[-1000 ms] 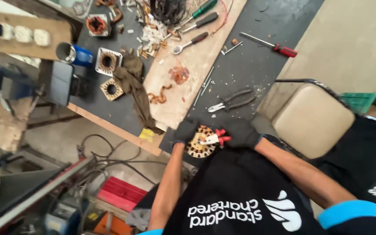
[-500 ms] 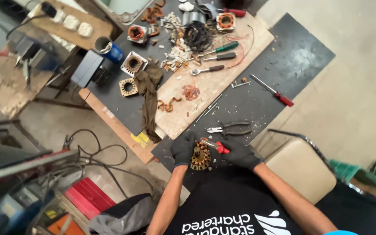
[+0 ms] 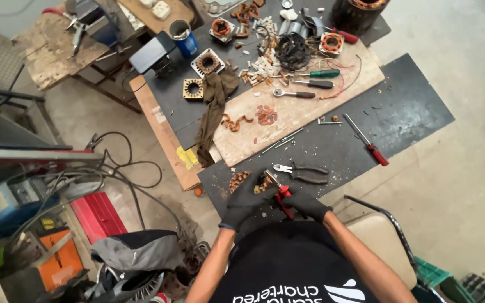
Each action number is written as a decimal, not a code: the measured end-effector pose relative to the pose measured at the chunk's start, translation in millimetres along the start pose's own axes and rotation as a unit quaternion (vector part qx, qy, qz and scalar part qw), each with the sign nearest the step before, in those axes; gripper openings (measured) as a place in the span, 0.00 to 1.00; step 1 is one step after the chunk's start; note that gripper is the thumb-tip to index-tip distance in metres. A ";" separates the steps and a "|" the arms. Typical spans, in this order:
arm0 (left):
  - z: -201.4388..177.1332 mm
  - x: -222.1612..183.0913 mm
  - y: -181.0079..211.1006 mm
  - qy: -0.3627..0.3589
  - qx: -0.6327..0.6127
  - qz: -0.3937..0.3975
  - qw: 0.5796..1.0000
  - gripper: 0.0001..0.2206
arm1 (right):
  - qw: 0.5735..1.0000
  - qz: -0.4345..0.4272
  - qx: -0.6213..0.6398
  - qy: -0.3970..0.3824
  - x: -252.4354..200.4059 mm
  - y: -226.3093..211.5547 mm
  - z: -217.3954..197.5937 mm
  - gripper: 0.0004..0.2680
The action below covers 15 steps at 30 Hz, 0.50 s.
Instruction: Removing copper windings from a motor stator using pliers and a screwdriver
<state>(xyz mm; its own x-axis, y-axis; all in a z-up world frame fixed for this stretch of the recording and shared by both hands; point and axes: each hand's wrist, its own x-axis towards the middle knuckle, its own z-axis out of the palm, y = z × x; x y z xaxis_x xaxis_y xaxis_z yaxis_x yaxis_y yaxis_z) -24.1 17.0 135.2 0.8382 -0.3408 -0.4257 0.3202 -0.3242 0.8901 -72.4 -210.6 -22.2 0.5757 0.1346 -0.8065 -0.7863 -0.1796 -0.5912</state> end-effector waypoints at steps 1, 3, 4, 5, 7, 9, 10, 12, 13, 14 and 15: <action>9.0 10.4 -19.9 0.007 -0.002 -0.001 1.000 0.37 | 1.000 -0.001 -0.005 -0.005 -24.2 -24.6 1.1 0.17; 26.1 34.0 -59.2 0.057 -0.127 0.003 0.990 0.27 | 0.999 -0.016 -0.026 -0.018 -71.3 -74.0 2.7 0.10; 23.7 36.6 -57.4 0.061 -0.127 0.005 0.990 0.27 | 0.999 -0.018 -0.029 -0.021 -84.1 -86.5 2.4 0.10; 21.5 39.7 -55.1 0.080 -0.130 0.013 0.988 0.25 | 0.999 -0.011 -0.035 -0.007 -96.8 -99.2 1.6 0.12; 13.1 42.8 -27.6 0.105 -0.134 0.019 0.985 0.23 | 0.999 -0.004 -0.046 0.003 -94.0 -90.7 -9.3 0.14; -4.6 48.1 23.6 0.158 0.035 -0.126 0.979 0.31 | 0.997 -0.063 0.015 -0.040 -58.6 -49.5 -26.2 0.17; -9.1 67.4 12.3 0.161 0.034 -0.127 0.978 0.31 | 0.997 -0.063 0.013 -0.043 -50.3 -36.1 -40.6 0.17; -20.2 107.7 -9.5 0.257 0.134 -0.063 0.955 0.29 | 0.994 -0.088 -0.031 -0.051 -30.8 -12.1 -70.2 0.17; -24.1 131.4 -31.3 0.262 0.134 -0.063 0.954 0.29 | 0.994 -0.090 -0.033 -0.055 -46.1 -30.0 -72.5 0.17; -29.1 156.5 -52.4 0.272 0.177 -0.058 0.944 0.29 | 0.996 -0.044 -0.062 -0.042 -61.2 -47.7 -74.1 0.19; -34.3 182.5 -73.3 0.283 0.220 -0.052 0.932 0.30 | 0.996 0.001 -0.090 -0.028 -75.9 -65.4 -76.4 0.21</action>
<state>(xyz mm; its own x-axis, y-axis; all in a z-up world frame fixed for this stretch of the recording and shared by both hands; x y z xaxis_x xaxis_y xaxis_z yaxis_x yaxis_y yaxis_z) 120.5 8.8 -2.2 0.9510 0.1922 -0.2422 0.3056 -0.7024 0.6428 -47.5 -283.6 77.5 0.5566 0.1877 -0.8093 -0.7313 -0.3515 -0.5845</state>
